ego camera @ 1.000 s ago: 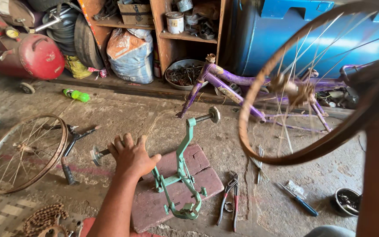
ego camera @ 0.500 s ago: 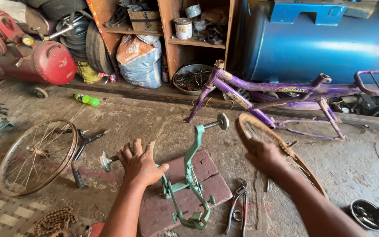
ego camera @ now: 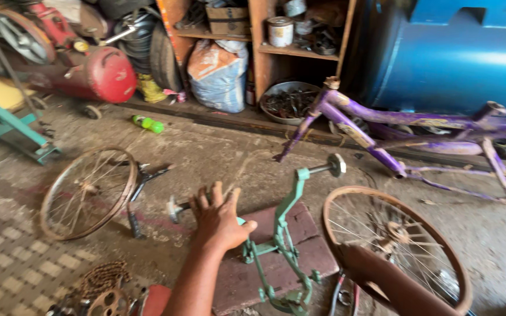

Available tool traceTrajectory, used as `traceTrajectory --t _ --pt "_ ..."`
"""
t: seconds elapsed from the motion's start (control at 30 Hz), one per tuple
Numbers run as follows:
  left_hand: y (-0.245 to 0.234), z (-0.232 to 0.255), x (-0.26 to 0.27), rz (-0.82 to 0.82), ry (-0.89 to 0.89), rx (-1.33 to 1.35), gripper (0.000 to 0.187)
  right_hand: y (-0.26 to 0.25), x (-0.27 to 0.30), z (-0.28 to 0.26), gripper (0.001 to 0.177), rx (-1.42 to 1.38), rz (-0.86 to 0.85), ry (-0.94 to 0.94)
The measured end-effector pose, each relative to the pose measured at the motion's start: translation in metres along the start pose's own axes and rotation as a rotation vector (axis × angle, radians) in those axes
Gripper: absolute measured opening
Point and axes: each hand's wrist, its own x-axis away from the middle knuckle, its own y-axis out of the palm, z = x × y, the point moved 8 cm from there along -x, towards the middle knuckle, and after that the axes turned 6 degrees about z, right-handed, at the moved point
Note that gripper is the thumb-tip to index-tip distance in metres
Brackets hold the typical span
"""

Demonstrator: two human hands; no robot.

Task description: The person uses pliers to adjust the spokes of a bicycle wheel mounted on a truing stand. They then remove the wheel, place it on the floor, and mount a second wheel onto the stand, securing it with the knobs.

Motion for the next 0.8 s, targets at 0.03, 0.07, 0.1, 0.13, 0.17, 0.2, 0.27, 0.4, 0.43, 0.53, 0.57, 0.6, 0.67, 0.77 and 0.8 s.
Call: traceTrajectory --t 0.03,0.07,0.1,0.13,0.17,0.2,0.27,0.4,0.43,0.53,0.57,0.6,0.67,0.77,0.8 --pt "0.001 0.001 0.000 -0.008 -0.004 0.002 0.097 -0.003 0.001 -0.006 0.041 -0.004 -0.008 -0.072" --pt "0.001 0.001 -0.001 -0.017 -0.008 0.004 0.098 -0.015 0.000 -0.007 0.049 0.037 0.017 -0.031" --pt "0.000 0.003 -0.002 -0.027 -0.007 0.029 0.098 -0.037 0.002 -0.010 0.057 0.083 0.044 0.002" --pt "0.000 0.005 -0.003 -0.037 -0.005 0.054 0.098 -0.055 0.006 -0.007 0.061 0.180 -0.046 0.194" --pt "0.001 0.005 -0.002 -0.050 -0.005 0.075 0.098 -0.075 0.008 -0.011 0.065 0.273 -0.131 0.386" --pt "0.001 0.007 -0.003 -0.064 0.014 0.109 0.096 -0.113 0.002 -0.034 0.041 0.262 -0.010 0.395" --pt "-0.008 0.001 -0.010 -0.089 0.055 0.168 0.091 -0.192 0.002 -0.103 0.027 0.149 0.408 0.271" --pt "-0.048 -0.059 -0.037 -0.075 0.097 1.031 0.065 -0.283 0.025 -0.263 0.031 -0.208 0.897 -0.275" --pt "-0.060 -0.086 -0.047 -0.018 0.071 1.184 0.057 -0.293 0.021 -0.306 0.034 -0.137 0.928 -0.411" --pt "-0.081 -0.180 -0.063 0.322 -0.072 1.133 0.047 -0.293 -0.013 -0.405 0.046 -0.015 0.822 -0.610" --pt "-0.078 -0.208 -0.066 0.328 -0.154 0.961 0.045 -0.285 -0.039 -0.426 0.053 -0.024 0.655 -0.540" --pt "-0.073 -0.237 -0.068 0.331 -0.236 0.787 0.043 -0.276 -0.061 -0.440 0.059 -0.030 0.489 -0.467" --pt "-0.052 -0.291 -0.075 0.309 -0.360 0.576 0.041 -0.248 -0.095 -0.452 0.060 0.037 0.204 -0.325" --pt "0.007 -0.362 -0.093 0.215 -0.477 0.522 0.041 -0.214 -0.125 -0.438 0.064 0.123 0.032 -0.134" --pt "0.031 -0.384 -0.102 0.167 -0.511 0.535 0.041 -0.210 -0.132 -0.439 0.066 0.057 0.045 -0.227"
